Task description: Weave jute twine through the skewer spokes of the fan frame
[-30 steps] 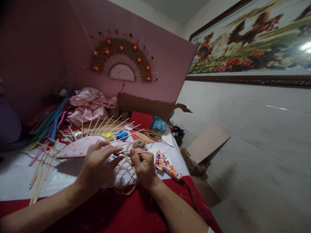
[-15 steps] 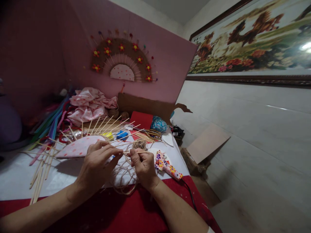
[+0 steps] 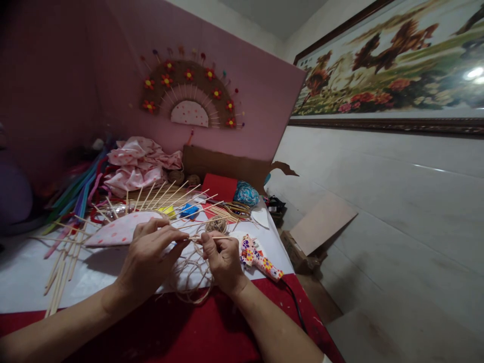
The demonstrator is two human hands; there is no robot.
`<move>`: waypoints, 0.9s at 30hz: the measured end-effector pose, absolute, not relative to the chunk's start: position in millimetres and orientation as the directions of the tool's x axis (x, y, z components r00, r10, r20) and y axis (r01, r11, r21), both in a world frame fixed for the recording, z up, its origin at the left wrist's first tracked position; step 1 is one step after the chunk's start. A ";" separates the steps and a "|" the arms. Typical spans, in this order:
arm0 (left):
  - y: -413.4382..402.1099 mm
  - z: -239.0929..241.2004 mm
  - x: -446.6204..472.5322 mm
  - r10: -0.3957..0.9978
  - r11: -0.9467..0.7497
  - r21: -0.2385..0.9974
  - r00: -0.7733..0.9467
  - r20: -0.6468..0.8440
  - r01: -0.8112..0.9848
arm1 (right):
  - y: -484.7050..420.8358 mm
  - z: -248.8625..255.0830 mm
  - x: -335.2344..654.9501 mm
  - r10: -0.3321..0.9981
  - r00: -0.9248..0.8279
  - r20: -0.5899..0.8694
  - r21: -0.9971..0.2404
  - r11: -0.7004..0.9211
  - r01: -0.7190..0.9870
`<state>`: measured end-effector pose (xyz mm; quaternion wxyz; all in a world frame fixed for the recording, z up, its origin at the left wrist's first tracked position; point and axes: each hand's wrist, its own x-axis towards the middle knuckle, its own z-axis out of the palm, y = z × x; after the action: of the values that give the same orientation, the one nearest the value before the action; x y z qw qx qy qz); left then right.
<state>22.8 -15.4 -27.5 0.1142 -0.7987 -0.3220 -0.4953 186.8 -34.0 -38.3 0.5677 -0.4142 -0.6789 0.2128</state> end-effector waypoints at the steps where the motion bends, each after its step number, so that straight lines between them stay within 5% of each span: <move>1: -15.0 -27.7 22.5 0.394 -0.771 0.135 0.299 0.869 0.623 | -34.2 -39.5 187.6 0.806 -0.015 0.592 -0.764 0.567 0.308; 4: -14.5 -27.5 21.9 0.373 -0.783 0.134 0.285 0.883 0.608 | -32.2 -41.8 191.2 0.784 0.055 0.618 -0.763 0.582 0.280; 7: -14.7 -26.7 21.8 0.359 -0.790 0.147 0.254 0.898 0.596 | -24.1 -38.1 198.4 0.702 0.308 0.641 -0.767 0.579 0.277; 10: -14.9 -26.4 21.6 0.357 -0.793 0.155 0.244 0.901 0.590 | -12.7 -28.7 212.0 0.621 0.561 0.548 -0.807 0.568 0.159; 13: -14.8 -26.9 21.0 0.358 -0.797 0.155 0.251 0.899 0.583 | -3.2 -17.9 231.7 0.587 0.627 0.512 -0.815 0.563 0.137; 17: -14.2 -28.4 20.1 0.355 -0.806 0.161 0.249 0.901 0.569 | 9.9 -8.8 262.0 0.691 0.511 0.511 -0.856 0.353 0.377; 19: -14.1 -28.9 20.1 0.357 -0.810 0.169 0.244 0.901 0.561 | 20.9 -8.4 276.0 0.800 0.319 0.507 -0.682 0.147 0.716; 27: -15.8 -29.5 20.5 0.363 -0.815 0.182 0.240 0.900 0.551 | 77.9 -18.4 301.0 0.927 0.068 0.369 -0.266 0.035 0.963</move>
<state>20.5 -15.8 -29.5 0.0863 -0.7826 -0.2918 -0.5430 301.0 77.9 -18.4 0.2306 -0.6936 -0.6813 -0.0396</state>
